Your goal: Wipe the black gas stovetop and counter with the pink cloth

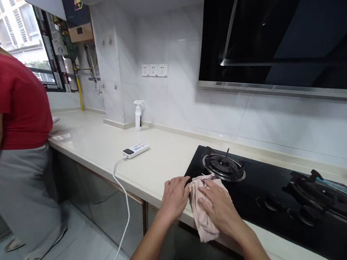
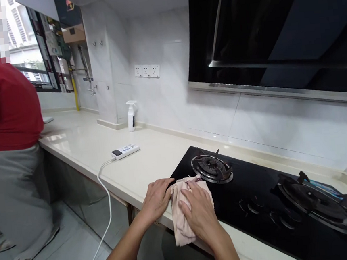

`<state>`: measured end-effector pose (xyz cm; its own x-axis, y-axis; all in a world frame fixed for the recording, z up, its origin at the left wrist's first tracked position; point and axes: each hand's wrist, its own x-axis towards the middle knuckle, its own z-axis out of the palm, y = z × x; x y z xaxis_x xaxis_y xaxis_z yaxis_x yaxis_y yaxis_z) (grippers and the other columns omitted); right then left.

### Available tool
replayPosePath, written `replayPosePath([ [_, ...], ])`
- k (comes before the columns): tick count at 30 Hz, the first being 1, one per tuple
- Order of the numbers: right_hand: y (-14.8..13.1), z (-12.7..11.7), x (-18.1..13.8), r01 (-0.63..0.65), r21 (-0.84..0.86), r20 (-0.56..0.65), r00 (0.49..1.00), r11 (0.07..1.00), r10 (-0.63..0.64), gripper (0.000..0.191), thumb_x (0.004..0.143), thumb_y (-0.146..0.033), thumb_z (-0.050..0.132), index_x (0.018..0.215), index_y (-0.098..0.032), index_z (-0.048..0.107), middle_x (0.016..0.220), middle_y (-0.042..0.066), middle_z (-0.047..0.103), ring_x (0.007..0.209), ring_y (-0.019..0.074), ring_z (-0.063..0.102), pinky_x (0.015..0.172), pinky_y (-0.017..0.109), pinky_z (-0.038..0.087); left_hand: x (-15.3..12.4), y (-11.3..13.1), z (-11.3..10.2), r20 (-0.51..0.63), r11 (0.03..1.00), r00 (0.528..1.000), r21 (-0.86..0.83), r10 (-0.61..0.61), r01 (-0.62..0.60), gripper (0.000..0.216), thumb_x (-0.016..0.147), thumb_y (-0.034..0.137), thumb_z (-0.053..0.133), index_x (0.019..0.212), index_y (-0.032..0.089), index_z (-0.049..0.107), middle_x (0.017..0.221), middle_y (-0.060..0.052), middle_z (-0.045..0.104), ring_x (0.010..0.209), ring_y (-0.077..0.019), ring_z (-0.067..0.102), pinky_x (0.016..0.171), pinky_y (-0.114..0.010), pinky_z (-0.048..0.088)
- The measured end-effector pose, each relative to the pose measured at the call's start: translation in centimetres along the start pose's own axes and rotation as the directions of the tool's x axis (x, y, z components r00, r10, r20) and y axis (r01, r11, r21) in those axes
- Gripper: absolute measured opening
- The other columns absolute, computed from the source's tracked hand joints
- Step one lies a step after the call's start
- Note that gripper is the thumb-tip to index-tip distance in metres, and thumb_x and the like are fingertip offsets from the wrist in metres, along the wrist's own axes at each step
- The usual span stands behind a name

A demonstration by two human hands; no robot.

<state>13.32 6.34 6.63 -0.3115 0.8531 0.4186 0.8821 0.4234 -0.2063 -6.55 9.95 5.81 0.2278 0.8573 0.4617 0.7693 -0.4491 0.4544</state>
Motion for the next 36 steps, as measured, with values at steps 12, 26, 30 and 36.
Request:
replayPosePath([
  [12,-0.8,-0.7,-2.7,-0.1,-0.107,0.161,0.98,0.989,0.116,0.061,0.095,-0.048,0.054,0.151,-0.025,0.054,0.169,0.011,0.031,0.155,0.0371,0.028,0.122,0.061,0.026,-0.2,-0.4,0.3,-0.007,0.999,0.999,0.001,0.036,-0.036,0.042,0.106,0.027,0.034,0.141,0.025,0.057,0.14,-0.01,0.064,0.131,-0.0269,0.055,0.108,-0.046,0.038],
  [26,1.8,-1.6,9.2,-0.351,-0.112,0.229,0.901,0.93,0.368,0.048,0.099,-0.037,0.036,0.132,-0.021,0.068,0.152,0.012,0.052,0.141,0.0328,0.042,0.114,0.051,0.033,0.5,0.3,0.0,0.033,0.999,0.999,0.03,-0.023,0.022,0.043,0.108,0.042,0.036,0.143,0.025,0.055,0.141,-0.009,0.065,0.131,-0.0277,0.057,0.108,-0.045,0.039],
  [30,0.8,-1.4,8.5,-0.343,-0.114,0.279,0.89,0.932,0.362,0.063,0.099,-0.054,0.037,0.149,-0.019,0.054,0.168,0.016,0.031,0.154,0.0423,0.02,0.117,0.064,0.023,0.7,0.3,-0.1,0.047,0.998,0.998,0.05,-0.037,0.035,0.046,0.109,0.045,0.035,0.146,0.024,0.052,0.142,-0.01,0.065,0.132,-0.0281,0.057,0.109,-0.047,0.039],
  [36,-0.3,-2.6,2.1,-0.222,-0.056,0.366,0.903,0.973,0.227,0.074,0.093,-0.068,0.05,0.157,-0.03,0.045,0.173,0.009,0.021,0.159,0.0397,0.01,0.122,0.064,0.017,0.8,-0.4,0.6,0.005,0.996,1.0,0.088,-0.01,0.01,0.043,0.109,0.045,0.038,0.143,0.024,0.055,0.142,-0.008,0.066,0.132,-0.0276,0.058,0.108,-0.046,0.041],
])
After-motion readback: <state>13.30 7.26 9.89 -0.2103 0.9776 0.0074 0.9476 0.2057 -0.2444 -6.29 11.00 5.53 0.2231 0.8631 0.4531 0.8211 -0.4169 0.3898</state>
